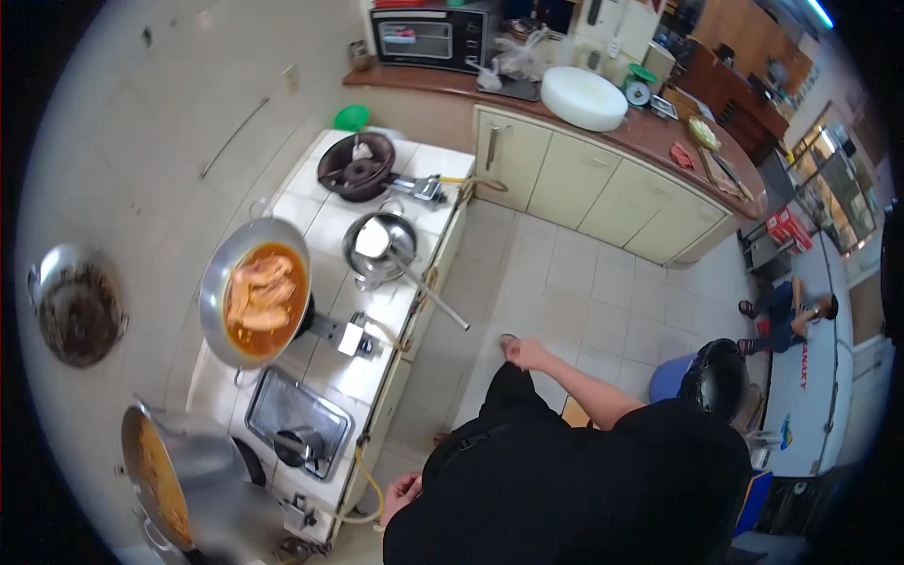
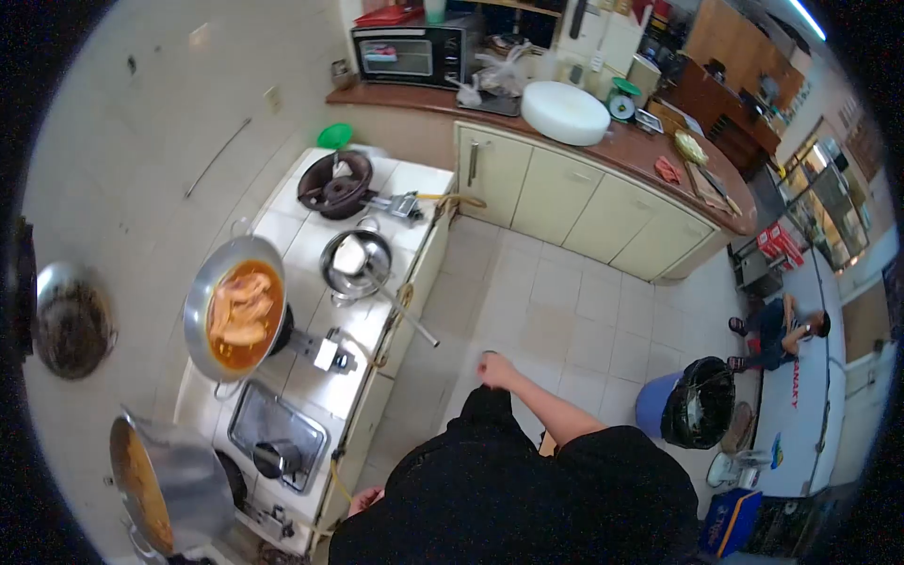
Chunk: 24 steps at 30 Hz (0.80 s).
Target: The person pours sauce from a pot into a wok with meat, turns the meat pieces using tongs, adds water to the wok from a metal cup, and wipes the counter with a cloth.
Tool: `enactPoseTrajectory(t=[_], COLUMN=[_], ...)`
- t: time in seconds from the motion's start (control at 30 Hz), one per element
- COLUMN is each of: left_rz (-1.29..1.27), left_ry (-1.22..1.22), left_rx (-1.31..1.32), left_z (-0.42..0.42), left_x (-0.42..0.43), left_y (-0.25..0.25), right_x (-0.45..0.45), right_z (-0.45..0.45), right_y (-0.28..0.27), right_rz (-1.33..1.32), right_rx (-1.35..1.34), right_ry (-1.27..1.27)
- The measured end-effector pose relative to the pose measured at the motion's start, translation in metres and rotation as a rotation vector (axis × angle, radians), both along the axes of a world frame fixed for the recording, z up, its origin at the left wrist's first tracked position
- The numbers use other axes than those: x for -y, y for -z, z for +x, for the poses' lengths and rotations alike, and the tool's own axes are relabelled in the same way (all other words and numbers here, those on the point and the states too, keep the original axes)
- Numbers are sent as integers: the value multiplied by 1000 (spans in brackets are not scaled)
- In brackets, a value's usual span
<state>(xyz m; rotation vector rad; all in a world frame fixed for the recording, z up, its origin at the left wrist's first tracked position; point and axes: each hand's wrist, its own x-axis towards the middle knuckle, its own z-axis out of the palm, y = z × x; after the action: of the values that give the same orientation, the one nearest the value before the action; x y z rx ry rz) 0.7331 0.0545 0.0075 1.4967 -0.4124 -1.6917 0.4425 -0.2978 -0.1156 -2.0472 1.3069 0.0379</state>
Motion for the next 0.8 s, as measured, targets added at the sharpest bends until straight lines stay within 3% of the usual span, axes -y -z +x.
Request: enactPoseTrajectory(t=[0.03, 0.07, 0.1, 0.17, 0.27, 0.33, 0.4, 0.5, 0.6, 0.7, 0.8], left_rz=[-11, -24, -42, 4, 84, 74, -6, -90, -353, 27, -95], left_ry=[10, 18, 26, 106, 264, 391, 517, 714, 838, 927, 1116], left_rx=[56, 110, 164, 174, 163, 20, -258, 157, 188, -99, 31], left_z=[-10, -23, -33, -54, -82, -90, -108, -174, -203, -215, -226], left_x=[23, 47, 73, 138, 213, 266, 343, 440, 498, 552, 620], left_y=[3, 11, 20, 36, 93, 104, 86, 23, 34, 25, 31], right_x=[3, 8, 12, 30, 86, 118, 150, 171, 185, 209, 254], right_z=[-18, -33, -38, -64, -115, -149, -185, -244, -276, -296, -305], right_y=[38, 65, 49, 60, 25, -4, -7, 18, 37, 48, 46], right_rz=[-72, 19, 170, 175, 107, 145, 210, 272, 376, 422, 400], right_rx=[-45, -118, -230, -347, -310, -218, -203, -177, -210, -123, -109], right_ry=[-164, -298, -386, -440, -190, -47, -26, -109, -12, 59, 89])
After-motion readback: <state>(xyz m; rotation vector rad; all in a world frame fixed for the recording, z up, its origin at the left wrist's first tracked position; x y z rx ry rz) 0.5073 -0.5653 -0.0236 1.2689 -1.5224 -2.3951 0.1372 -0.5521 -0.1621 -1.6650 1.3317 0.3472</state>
